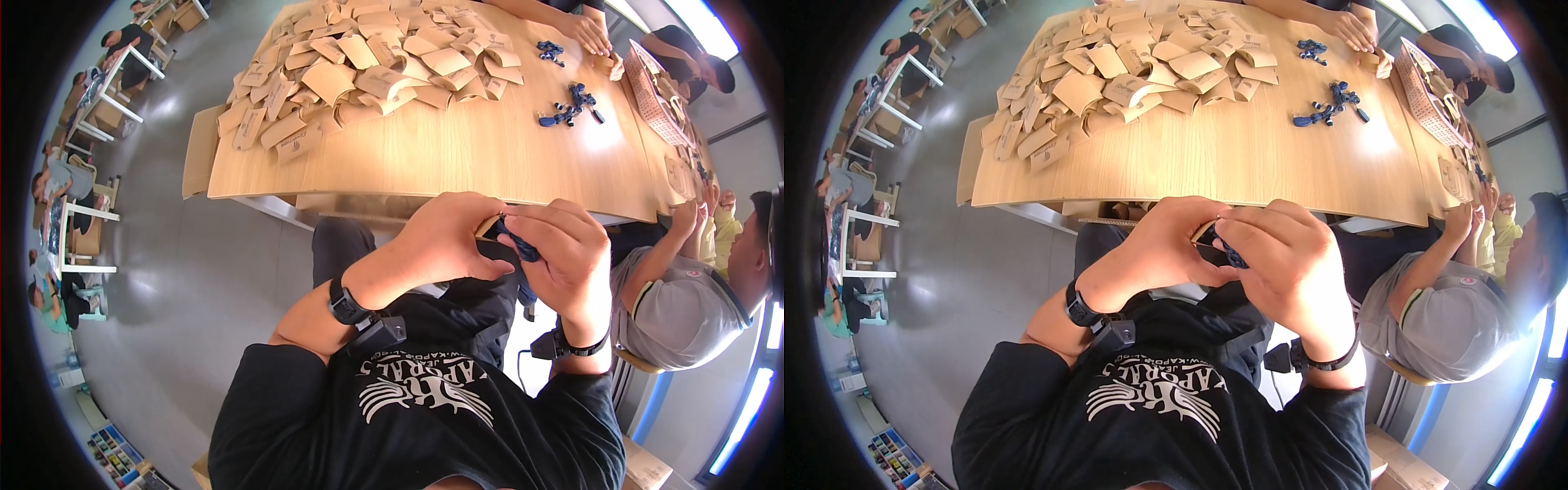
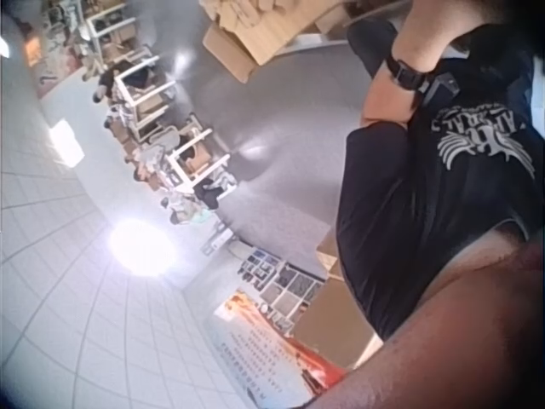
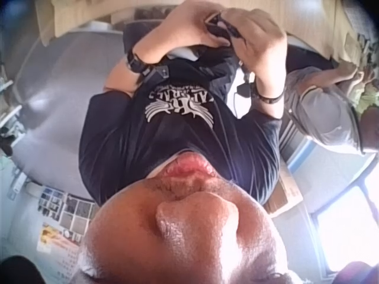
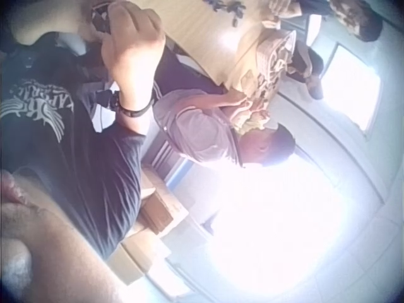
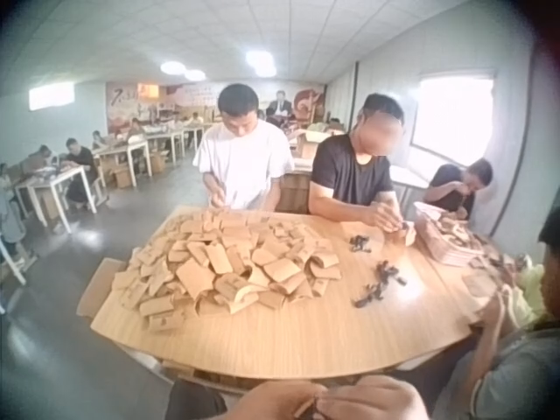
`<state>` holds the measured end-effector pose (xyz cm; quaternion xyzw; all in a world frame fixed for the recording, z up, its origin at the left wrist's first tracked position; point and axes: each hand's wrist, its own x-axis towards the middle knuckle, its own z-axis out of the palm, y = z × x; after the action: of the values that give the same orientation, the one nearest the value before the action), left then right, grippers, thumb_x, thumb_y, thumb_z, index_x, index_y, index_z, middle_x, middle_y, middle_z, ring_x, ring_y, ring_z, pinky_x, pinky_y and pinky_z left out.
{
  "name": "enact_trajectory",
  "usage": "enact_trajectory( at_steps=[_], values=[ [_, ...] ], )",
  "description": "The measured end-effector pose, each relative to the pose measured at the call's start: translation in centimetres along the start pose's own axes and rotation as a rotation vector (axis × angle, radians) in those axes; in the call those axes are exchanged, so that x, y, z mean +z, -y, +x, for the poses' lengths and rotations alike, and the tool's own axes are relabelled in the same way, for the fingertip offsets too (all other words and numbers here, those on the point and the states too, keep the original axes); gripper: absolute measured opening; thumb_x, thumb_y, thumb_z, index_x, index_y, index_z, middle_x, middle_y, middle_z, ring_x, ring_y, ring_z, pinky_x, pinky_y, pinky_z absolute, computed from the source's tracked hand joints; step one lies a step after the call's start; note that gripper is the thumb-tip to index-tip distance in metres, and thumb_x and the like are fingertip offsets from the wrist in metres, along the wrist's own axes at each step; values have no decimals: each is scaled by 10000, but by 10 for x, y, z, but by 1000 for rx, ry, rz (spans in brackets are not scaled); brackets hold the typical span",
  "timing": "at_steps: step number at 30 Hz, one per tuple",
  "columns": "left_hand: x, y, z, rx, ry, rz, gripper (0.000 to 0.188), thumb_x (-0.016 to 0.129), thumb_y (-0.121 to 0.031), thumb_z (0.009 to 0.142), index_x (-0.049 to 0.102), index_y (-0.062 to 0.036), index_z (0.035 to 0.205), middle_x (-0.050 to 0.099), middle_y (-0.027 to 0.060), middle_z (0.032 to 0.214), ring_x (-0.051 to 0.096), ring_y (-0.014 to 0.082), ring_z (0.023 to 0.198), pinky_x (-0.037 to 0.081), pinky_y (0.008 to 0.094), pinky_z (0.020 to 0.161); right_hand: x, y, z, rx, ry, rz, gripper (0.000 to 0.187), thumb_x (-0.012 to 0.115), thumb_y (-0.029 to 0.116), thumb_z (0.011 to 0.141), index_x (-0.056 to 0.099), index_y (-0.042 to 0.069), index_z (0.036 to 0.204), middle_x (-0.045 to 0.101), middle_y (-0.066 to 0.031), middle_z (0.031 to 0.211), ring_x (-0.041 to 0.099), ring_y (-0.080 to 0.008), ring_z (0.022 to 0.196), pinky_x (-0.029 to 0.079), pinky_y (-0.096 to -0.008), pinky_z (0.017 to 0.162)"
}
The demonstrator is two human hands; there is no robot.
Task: Packing blue cables into small paper envelopes.
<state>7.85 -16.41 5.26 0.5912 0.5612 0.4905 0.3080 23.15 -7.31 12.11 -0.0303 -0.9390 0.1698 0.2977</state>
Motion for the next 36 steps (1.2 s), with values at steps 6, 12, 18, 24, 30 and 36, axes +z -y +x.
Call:
enact_trajectory(
  at_steps=[6,12,18,24,30,36],
  values=[
    [-4,12,1,-14,-13,-16,426,847,-209,585,667,-66,943,660,117,814,641,307,781,504,350,706,1,-1,3,-84,84,-21,417,644,-61,538,645,-43,955,668,-174,952,638,-307,737,546,-368,678],
    [-11,11,8,-39,-8,-69,426,863,-182,592,667,-53,948,668,109,823,655,273,771,502,332,703,13,-12,2,-133,-2,-64,414,654,-22,578,650,10,991,674,-137,955,637,-293,748,547,-367,665],
    [-12,31,15,-53,-29,-110,386,810,-13,592,657,-45,945,625,15,797,564,92,744,480,257,675,21,-30,5,-105,37,-24,366,664,12,618,663,27,983,686,-112,954,641,-265,727,548,-357,647],
    [-16,42,23,-85,-16,-195,373,827,-42,615,658,-46,948,631,3,804,560,78,745,469,243,656,26,-37,8,-152,21,-110,363,674,21,616,651,15,978,676,-107,970,638,-267,783,547,-358,640],
    [-16,51,31,-53,16,-110,339,802,-44,634,665,-51,945,624,7,775,550,68,744,463,251,633,35,-51,8,-163,-28,-102,363,675,43,611,624,19,970,671,-98,979,628,-245,780,545,-338,610],
    [-15,56,36,-115,-37,-177,350,804,-49,622,665,-44,942,620,7,759,546,73,733,463,255,637,42,-46,9,-201,-105,-214,363,683,10,601,623,17,959,673,-92,962,620,-238,761,538,-349,580]
  ],
)
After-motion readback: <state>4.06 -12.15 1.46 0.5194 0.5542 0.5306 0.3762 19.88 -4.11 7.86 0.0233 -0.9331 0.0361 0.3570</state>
